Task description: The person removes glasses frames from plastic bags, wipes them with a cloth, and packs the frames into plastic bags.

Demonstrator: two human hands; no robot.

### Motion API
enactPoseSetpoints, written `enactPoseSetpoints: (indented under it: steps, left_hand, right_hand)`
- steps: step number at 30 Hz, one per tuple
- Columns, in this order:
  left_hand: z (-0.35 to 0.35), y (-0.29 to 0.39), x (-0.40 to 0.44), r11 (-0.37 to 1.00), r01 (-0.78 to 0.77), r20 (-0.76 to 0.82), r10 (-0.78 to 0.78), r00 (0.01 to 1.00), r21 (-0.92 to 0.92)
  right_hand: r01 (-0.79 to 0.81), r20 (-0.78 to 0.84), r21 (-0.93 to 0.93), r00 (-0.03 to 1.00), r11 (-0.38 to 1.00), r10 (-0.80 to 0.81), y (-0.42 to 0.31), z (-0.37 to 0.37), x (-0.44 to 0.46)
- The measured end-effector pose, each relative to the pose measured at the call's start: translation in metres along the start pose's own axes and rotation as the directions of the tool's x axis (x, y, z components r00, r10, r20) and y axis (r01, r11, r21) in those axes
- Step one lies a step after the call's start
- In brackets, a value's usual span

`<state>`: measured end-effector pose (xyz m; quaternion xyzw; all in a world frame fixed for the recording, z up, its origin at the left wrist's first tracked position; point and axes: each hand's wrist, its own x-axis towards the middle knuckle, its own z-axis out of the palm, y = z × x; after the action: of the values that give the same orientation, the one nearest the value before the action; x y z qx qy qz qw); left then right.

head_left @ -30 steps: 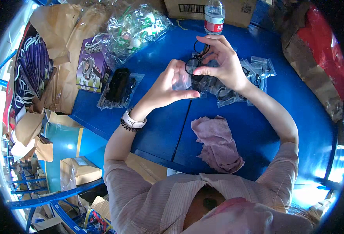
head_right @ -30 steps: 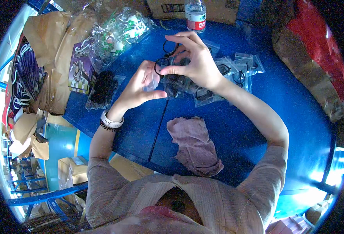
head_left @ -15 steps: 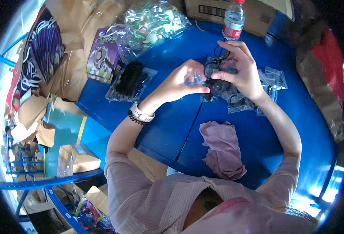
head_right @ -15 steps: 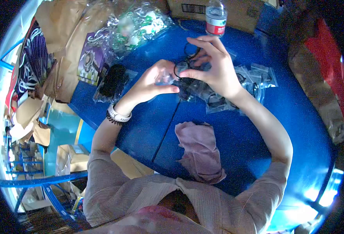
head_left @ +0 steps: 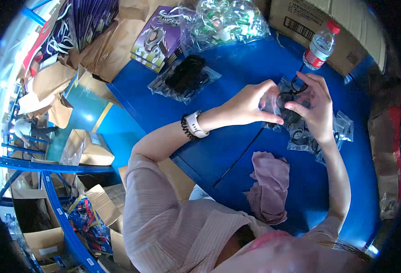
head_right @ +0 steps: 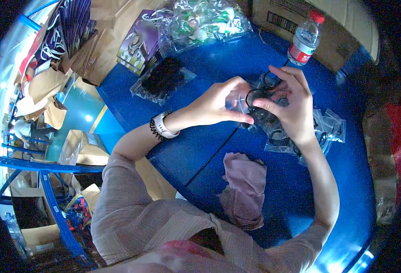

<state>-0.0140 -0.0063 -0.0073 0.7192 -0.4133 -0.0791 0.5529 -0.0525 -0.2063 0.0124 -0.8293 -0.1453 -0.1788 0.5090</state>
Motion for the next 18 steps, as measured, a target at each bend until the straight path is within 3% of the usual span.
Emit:
enactPoseSetpoints:
  steps: [4, 10, 18]
  left_hand:
    - [0.0017, 0.001, -0.0002, 0.989, -0.004, 0.009, 0.002, 1.0, 0.147]
    - [0.0035, 0.0018, -0.0024, 0.999, -0.035, 0.037, 0.034, 0.999, 0.025]
    - [0.0102, -0.002, -0.0033, 0.968, -0.111, -0.017, 0.118, 0.993, 0.225]
  right_hand:
    - [-0.035, 0.049, 0.026, 0.998, 0.999, 0.034, 0.0016, -0.0026, 0.0006]
    - [0.003, -0.005, -0.013, 1.0, 1.0, -0.003, -0.0021, -0.0017, -0.0011]
    - [0.127, -0.09, -0.064, 0.987, 0.99, -0.132, 0.0026, 0.0051, -0.0067]
